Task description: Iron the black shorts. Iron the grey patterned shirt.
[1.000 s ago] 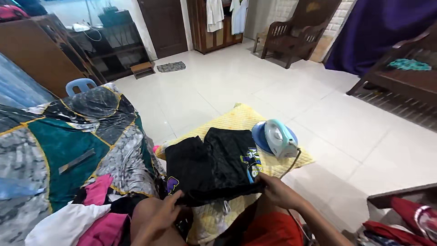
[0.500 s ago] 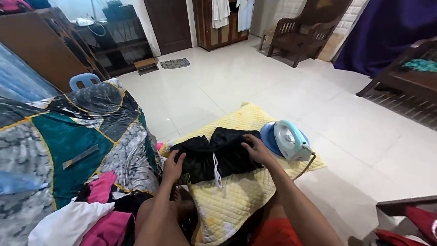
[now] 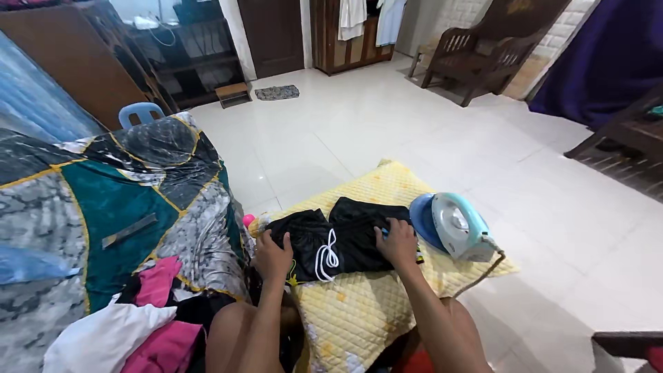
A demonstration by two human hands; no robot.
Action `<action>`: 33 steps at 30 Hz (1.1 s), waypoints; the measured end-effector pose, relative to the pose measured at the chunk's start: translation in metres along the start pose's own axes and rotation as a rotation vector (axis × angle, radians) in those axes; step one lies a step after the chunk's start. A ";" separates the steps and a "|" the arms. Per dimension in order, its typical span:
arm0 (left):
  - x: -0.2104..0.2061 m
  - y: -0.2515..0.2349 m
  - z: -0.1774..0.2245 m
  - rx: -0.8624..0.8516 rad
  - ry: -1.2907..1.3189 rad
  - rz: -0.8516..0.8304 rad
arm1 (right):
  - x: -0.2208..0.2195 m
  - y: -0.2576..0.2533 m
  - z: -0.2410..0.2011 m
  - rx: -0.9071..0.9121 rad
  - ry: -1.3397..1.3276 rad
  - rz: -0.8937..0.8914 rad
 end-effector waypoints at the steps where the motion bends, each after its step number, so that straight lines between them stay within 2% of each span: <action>1: 0.003 0.006 0.006 0.049 -0.009 -0.029 | 0.004 0.003 -0.002 -0.055 0.005 -0.013; 5: -0.003 0.018 0.024 0.137 -0.101 -0.235 | 0.010 0.003 -0.012 -0.205 0.020 -0.178; 8: -0.008 0.019 0.028 0.143 -0.157 -0.277 | 0.012 0.002 -0.018 -0.213 0.014 -0.215; 14: 0.006 0.018 0.016 0.105 -0.094 -0.190 | 0.017 0.001 -0.020 -0.130 -0.077 -0.202; 19: 0.002 -0.003 0.020 0.006 -0.071 -0.306 | 0.007 -0.019 -0.026 -0.067 -0.063 -0.410; 23: 0.017 -0.026 0.039 -0.146 -0.156 -0.469 | 0.043 -0.041 -0.039 0.048 -0.076 -0.465; 25: 0.039 -0.037 0.059 -0.225 -0.190 -0.521 | 0.073 -0.054 -0.049 0.128 -0.100 -0.412; 27: 0.061 -0.055 0.080 -0.274 -0.130 -0.511 | 0.101 -0.075 -0.058 0.228 -0.159 -0.270; 29: 0.082 -0.082 0.101 -0.328 0.011 -0.411 | 0.135 -0.098 -0.069 0.316 -0.223 -0.133; 33: 0.147 -0.122 0.152 -0.426 0.435 -0.195 | 0.216 -0.128 -0.095 0.371 -0.383 0.041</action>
Point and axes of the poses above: each hand's wrist, its own y-axis away from the middle knuckle, its own x-axis out of the back of the hand, z = x × y, the point moved 3 cm from there along -y, towards the middle knuckle, and after that the axes turned 1 degree about y, right-handed, at the moved point
